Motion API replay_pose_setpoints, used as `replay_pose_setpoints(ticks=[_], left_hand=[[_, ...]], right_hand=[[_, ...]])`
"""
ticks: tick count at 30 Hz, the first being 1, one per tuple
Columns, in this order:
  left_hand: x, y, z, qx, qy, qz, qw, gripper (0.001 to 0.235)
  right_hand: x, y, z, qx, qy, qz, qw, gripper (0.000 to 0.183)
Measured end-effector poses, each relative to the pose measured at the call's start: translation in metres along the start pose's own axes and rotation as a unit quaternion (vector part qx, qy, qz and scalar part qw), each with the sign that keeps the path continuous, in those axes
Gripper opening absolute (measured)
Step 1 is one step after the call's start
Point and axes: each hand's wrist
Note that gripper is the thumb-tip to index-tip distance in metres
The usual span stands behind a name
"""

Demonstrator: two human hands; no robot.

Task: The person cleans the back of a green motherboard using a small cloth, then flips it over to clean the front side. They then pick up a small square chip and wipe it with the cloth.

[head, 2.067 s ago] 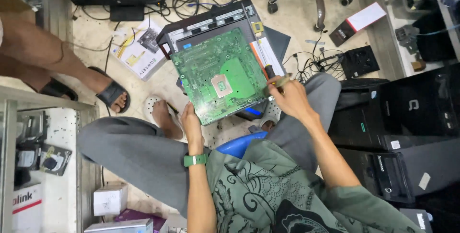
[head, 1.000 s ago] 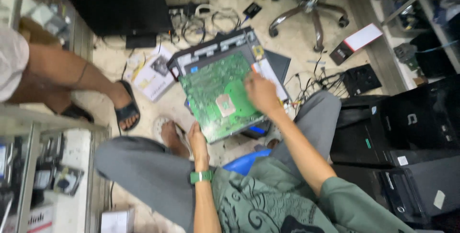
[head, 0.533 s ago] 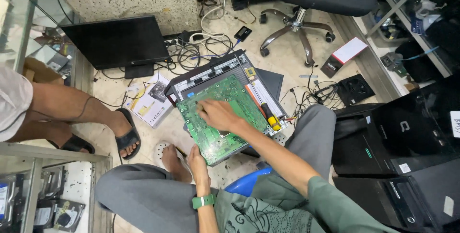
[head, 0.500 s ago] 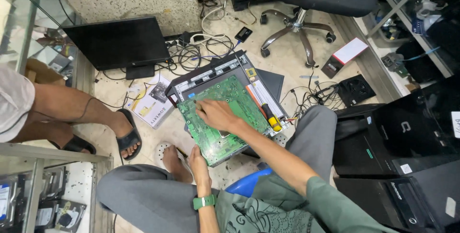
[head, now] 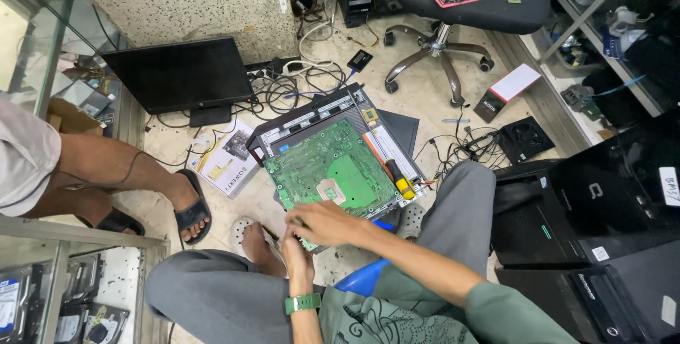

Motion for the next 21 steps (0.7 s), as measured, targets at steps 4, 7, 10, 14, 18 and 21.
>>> replay_pose_setpoints(ticks=[4,7,10,14,18,21], left_hand=[[-0.020,-0.012,0.012,-0.043,0.042,-0.064,0.996,0.068],[-0.025,-0.016,0.014,-0.041,0.062,-0.076,0.994,0.062],[-0.020,-0.013,0.013,-0.055,0.137,-0.003,0.989,0.057],[-0.049,-0.050,0.020,-0.150,0.175,0.217,0.949,0.038],[-0.129,-0.160,0.058,0.049,0.143,0.379,0.913,0.023],[-0.199,-0.289,0.090,0.319,0.081,0.441,0.835,0.046]], right_hand=[[-0.011,-0.043,-0.007,0.030,0.011,0.023,0.999,0.036],[-0.032,-0.077,-0.003,-0.031,0.042,0.023,0.998,0.034],[-0.068,-0.117,0.025,-0.070,0.275,0.148,0.947,0.021],[-0.123,-0.165,0.085,-0.087,0.492,0.131,0.856,0.024],[-0.120,-0.176,0.083,-0.110,0.601,0.183,0.770,0.028],[-0.111,-0.166,0.070,-0.099,0.639,0.184,0.740,0.026]])
Point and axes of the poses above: each hand's wrist, its own y-axis towards the middle knuckle, its own z-axis out of the palm, x = y × z, and after that the axes turned 4 degrees about -x, right-handed
